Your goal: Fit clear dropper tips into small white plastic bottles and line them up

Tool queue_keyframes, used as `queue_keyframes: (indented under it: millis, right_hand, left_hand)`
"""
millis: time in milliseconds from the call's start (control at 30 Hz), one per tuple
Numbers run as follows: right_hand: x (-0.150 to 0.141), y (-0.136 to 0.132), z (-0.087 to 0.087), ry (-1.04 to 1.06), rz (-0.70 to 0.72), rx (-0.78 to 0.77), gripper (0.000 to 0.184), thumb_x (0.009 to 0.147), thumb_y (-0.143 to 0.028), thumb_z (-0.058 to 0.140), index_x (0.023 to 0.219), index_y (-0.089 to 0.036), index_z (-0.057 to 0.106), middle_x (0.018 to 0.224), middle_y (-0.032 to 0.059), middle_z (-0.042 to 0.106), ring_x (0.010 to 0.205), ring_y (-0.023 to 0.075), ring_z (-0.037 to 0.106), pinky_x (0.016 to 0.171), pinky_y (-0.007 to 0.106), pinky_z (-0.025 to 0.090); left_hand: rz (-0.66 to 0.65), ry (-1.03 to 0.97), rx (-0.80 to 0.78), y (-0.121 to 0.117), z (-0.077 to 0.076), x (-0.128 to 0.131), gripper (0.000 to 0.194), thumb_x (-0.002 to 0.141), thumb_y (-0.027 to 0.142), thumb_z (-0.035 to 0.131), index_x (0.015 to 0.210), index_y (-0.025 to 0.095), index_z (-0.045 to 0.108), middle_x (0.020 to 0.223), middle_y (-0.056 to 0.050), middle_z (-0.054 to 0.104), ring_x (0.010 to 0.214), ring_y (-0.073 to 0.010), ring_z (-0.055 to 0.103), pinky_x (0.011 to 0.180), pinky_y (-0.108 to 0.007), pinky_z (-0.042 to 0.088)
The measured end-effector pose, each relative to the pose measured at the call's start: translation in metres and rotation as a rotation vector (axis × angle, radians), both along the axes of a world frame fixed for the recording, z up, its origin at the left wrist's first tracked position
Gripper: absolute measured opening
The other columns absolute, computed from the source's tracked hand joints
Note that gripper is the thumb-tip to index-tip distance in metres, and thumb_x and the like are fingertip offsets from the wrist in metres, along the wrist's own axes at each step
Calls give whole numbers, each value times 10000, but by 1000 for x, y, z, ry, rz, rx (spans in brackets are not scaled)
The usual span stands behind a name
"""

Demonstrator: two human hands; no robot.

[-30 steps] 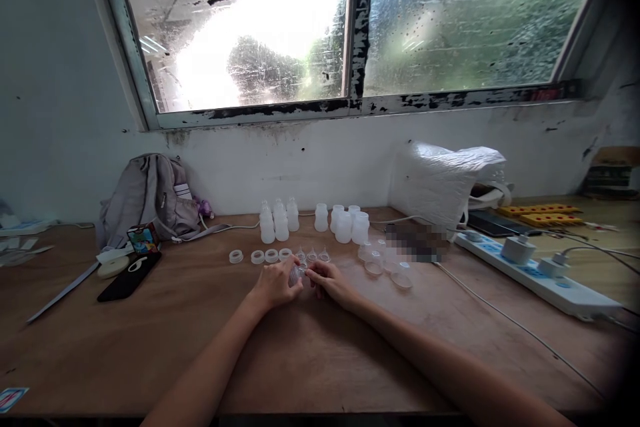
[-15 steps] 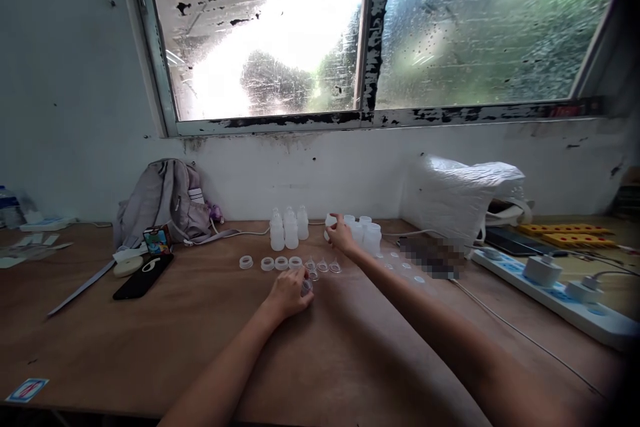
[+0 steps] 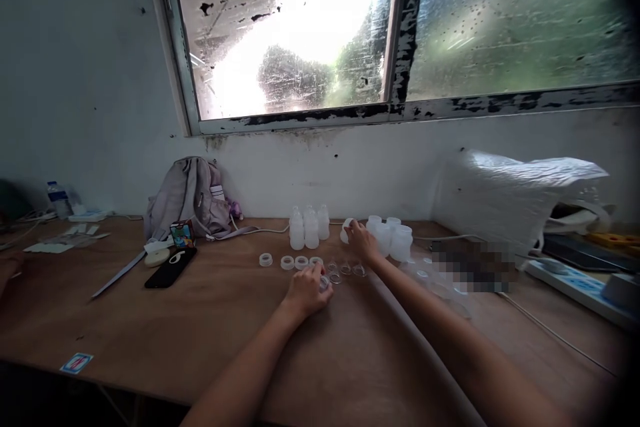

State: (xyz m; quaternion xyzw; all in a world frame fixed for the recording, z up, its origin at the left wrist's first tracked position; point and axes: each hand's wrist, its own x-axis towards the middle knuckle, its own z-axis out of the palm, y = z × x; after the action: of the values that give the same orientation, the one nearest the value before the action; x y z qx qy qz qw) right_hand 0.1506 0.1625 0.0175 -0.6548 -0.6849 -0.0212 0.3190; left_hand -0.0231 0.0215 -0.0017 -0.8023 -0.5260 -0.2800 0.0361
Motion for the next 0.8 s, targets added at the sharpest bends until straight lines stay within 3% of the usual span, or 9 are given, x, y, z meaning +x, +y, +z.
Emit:
queue_keyframes:
  millis: [167, 300, 467, 633, 700, 800]
  right_hand:
    - [12, -52, 10, 19, 121, 288, 261, 832, -384, 326, 915, -201, 492, 871, 56, 530, 674, 160, 525, 541, 246, 346]
    - [28, -90, 21, 141, 233, 419, 238, 782, -394, 417, 813, -190, 537, 957, 88, 486, 752, 173, 516, 633, 280, 393]
    - [29, -120, -4, 298, 402, 264, 214, 772, -375, 438, 860, -189, 496, 866, 72, 545, 778, 185, 525, 696, 301, 412]
    - [3, -129, -37, 407, 577, 127, 537, 709, -361, 526, 1157, -170, 299, 1001, 92, 527, 794, 176, 539, 692, 297, 435]
    - [-3, -127, -43, 408, 620, 110, 593, 700, -342, 534, 1192, -166, 254, 1061, 105, 502, 854, 186, 532, 737, 312, 426]
    - [-3, -125, -43, 365, 617, 66, 559, 694, -341, 535, 1162, -145, 298, 995, 108, 534, 834, 202, 537, 752, 329, 416]
  left_hand:
    - [-19, -64, 16, -2, 0, 3, 183, 755, 306, 430, 895, 188, 435, 822, -31, 553, 777, -163, 540, 696, -261, 404]
    - [-49, -164, -13, -1, -2, 3, 190, 771, 296, 414, 930, 191, 425, 870, -41, 551, 801, -169, 537, 713, -274, 405]
    - [-43, -388, -95, 7, -9, 2, 170, 769, 278, 433, 920, 202, 431, 864, -20, 550, 785, -149, 535, 720, -276, 408]
    - [-143, -754, -100, 16, -13, 6, 163, 770, 308, 450, 884, 192, 461, 908, -30, 546, 831, -131, 535, 715, -253, 429]
    - [-201, -917, -112, 16, -11, 7, 179, 770, 321, 454, 884, 184, 456, 908, -38, 546, 835, -130, 541, 718, -251, 437]
    - [-263, -1082, -114, 13, -6, 9, 191, 771, 341, 457, 863, 174, 448, 894, -41, 550, 828, -133, 548, 742, -263, 439]
